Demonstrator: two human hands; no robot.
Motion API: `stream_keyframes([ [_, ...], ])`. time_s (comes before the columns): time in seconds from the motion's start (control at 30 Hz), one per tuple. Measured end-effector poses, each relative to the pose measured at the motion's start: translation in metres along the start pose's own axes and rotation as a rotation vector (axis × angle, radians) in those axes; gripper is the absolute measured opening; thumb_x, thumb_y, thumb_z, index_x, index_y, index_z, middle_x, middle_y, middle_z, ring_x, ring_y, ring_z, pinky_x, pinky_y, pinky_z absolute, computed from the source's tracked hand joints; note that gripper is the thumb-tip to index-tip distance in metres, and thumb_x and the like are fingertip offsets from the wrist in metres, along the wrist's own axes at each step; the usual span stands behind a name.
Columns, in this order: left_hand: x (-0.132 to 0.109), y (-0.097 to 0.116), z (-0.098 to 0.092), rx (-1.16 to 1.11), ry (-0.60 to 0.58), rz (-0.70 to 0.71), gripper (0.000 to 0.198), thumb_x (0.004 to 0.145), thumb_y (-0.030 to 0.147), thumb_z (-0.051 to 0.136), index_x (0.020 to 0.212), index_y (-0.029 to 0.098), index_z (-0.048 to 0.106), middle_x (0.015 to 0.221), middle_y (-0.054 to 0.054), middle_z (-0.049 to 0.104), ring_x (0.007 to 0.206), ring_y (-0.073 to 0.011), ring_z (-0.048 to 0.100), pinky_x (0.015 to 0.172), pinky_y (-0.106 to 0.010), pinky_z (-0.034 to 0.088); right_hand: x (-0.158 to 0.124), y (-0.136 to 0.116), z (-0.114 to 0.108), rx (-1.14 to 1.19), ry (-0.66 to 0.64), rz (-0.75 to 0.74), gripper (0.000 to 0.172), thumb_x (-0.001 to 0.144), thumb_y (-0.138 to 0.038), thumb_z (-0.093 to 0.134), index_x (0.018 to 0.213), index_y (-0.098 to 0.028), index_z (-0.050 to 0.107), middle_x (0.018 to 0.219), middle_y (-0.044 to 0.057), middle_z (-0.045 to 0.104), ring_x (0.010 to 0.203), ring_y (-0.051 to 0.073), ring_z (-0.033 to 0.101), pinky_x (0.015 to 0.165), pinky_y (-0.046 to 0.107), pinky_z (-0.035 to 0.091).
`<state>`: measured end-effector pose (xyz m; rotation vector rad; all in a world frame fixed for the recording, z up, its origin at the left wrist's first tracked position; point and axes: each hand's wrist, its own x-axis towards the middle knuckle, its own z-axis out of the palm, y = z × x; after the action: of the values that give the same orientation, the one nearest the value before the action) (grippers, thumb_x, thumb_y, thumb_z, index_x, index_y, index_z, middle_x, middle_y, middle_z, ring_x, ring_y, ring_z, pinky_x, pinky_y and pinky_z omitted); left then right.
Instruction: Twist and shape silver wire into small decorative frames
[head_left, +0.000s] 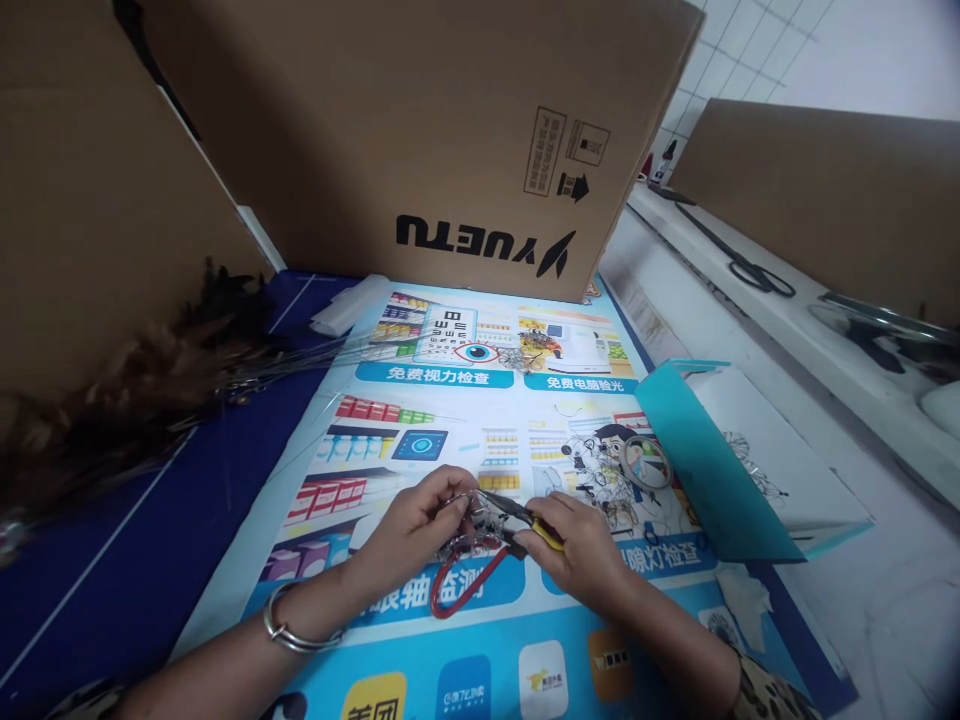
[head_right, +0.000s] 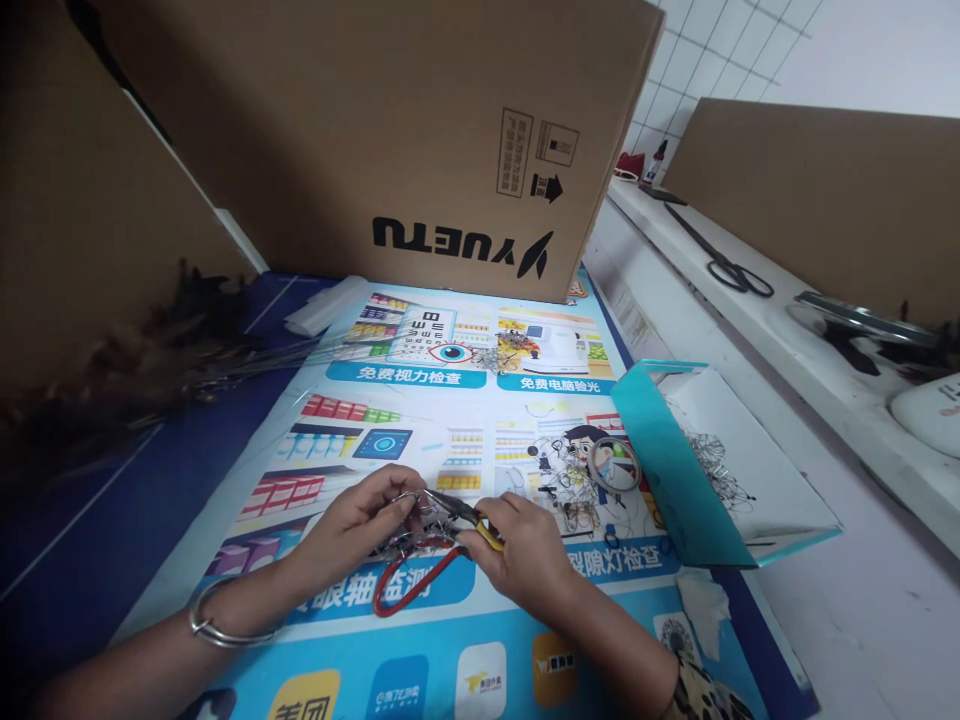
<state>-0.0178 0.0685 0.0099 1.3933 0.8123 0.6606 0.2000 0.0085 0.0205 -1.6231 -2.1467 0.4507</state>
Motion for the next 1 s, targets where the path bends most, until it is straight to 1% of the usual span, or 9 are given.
stream_keyframes([
  [0.13, 0.0023, -0.0003, -0.0014, 0.052, 0.016, 0.028, 0.017, 0.087, 0.031, 0.044, 0.088, 0.016, 0.053, 0.077, -0.003, 0.062, 0.072, -0.015, 0.058, 0.067, -0.027, 0.046, 0.0004, -0.0001, 0.0012, 0.013, 0.018, 0.004, 0.029, 0.083, -0.037, 0.052, 0.101, -0.017, 0.059, 0.084, 0.008, 0.062, 0.076, 0.018, 0.057, 0.065, 0.026, 0.043],
  [0.23, 0.0036, -0.001, -0.0014, 0.032, -0.004, 0.027, 0.02, 0.087, 0.033, 0.043, 0.086, 0.016, 0.054, 0.079, -0.004, 0.062, 0.073, -0.0152, 0.058, 0.069, -0.028, 0.047, 0.0006, 0.0001, 0.0003, 0.021, 0.017, 0.005, 0.028, 0.083, -0.037, 0.052, 0.101, -0.017, 0.059, 0.085, 0.008, 0.062, 0.077, 0.018, 0.057, 0.065, 0.026, 0.044],
  [0.3, 0.0042, -0.0016, -0.0008, 0.006, -0.017, 0.016, 0.02, 0.086, 0.033, 0.044, 0.086, 0.016, 0.054, 0.078, -0.004, 0.062, 0.074, -0.0154, 0.058, 0.07, -0.029, 0.047, 0.0005, 0.0003, -0.0003, 0.023, 0.01, 0.005, 0.028, 0.083, -0.037, 0.052, 0.101, -0.017, 0.059, 0.085, 0.008, 0.062, 0.077, 0.018, 0.057, 0.065, 0.026, 0.044],
  [0.4, 0.0047, -0.0015, -0.0002, 0.0, -0.015, 0.017, 0.019, 0.085, 0.032, 0.047, 0.092, 0.016, 0.053, 0.077, -0.003, 0.063, 0.073, -0.0154, 0.058, 0.069, -0.029, 0.047, 0.0004, -0.0001, -0.0009, 0.021, -0.003, 0.008, 0.029, 0.083, -0.038, 0.051, 0.101, -0.017, 0.059, 0.085, 0.008, 0.062, 0.077, 0.018, 0.057, 0.065, 0.026, 0.044],
  [0.6, 0.0038, 0.0012, -0.0022, 0.138, 0.016, 0.07, 0.018, 0.086, 0.03, 0.045, 0.091, 0.016, 0.056, 0.083, -0.004, 0.063, 0.077, -0.0154, 0.058, 0.071, -0.027, 0.045, 0.0009, -0.0011, -0.0027, 0.028, -0.02, 0.027, 0.028, 0.083, -0.038, 0.051, 0.101, -0.018, 0.059, 0.086, 0.008, 0.062, 0.078, 0.018, 0.058, 0.064, 0.025, 0.044],
  [0.77, 0.0025, -0.0023, -0.0025, 0.24, 0.061, 0.045, 0.016, 0.085, 0.028, 0.045, 0.093, 0.017, 0.055, 0.079, -0.002, 0.062, 0.072, -0.0141, 0.056, 0.064, -0.023, 0.045, 0.0006, 0.0, -0.0003, 0.01, -0.002, 0.004, 0.028, 0.083, -0.038, 0.05, 0.101, -0.018, 0.059, 0.086, 0.008, 0.063, 0.077, 0.018, 0.058, 0.064, 0.025, 0.044],
  [0.87, 0.0031, -0.0036, -0.0019, 0.288, 0.079, 0.044, 0.017, 0.083, 0.026, 0.047, 0.095, 0.018, 0.055, 0.079, -0.002, 0.062, 0.071, -0.0142, 0.056, 0.063, -0.023, 0.044, 0.0002, 0.0001, 0.0019, 0.003, 0.012, -0.005, 0.028, 0.083, -0.039, 0.051, 0.101, -0.018, 0.059, 0.085, 0.008, 0.063, 0.077, 0.018, 0.058, 0.063, 0.024, 0.044],
  [1.0, 0.0048, -0.0011, -0.0017, 0.281, 0.024, 0.045, 0.016, 0.085, 0.026, 0.044, 0.084, 0.016, 0.056, 0.075, -0.001, 0.062, 0.068, -0.0133, 0.055, 0.063, -0.022, 0.044, 0.0003, 0.0001, 0.002, 0.041, -0.012, 0.014, 0.027, 0.083, -0.038, 0.052, 0.101, -0.019, 0.059, 0.086, 0.007, 0.063, 0.078, 0.018, 0.058, 0.063, 0.024, 0.044],
])
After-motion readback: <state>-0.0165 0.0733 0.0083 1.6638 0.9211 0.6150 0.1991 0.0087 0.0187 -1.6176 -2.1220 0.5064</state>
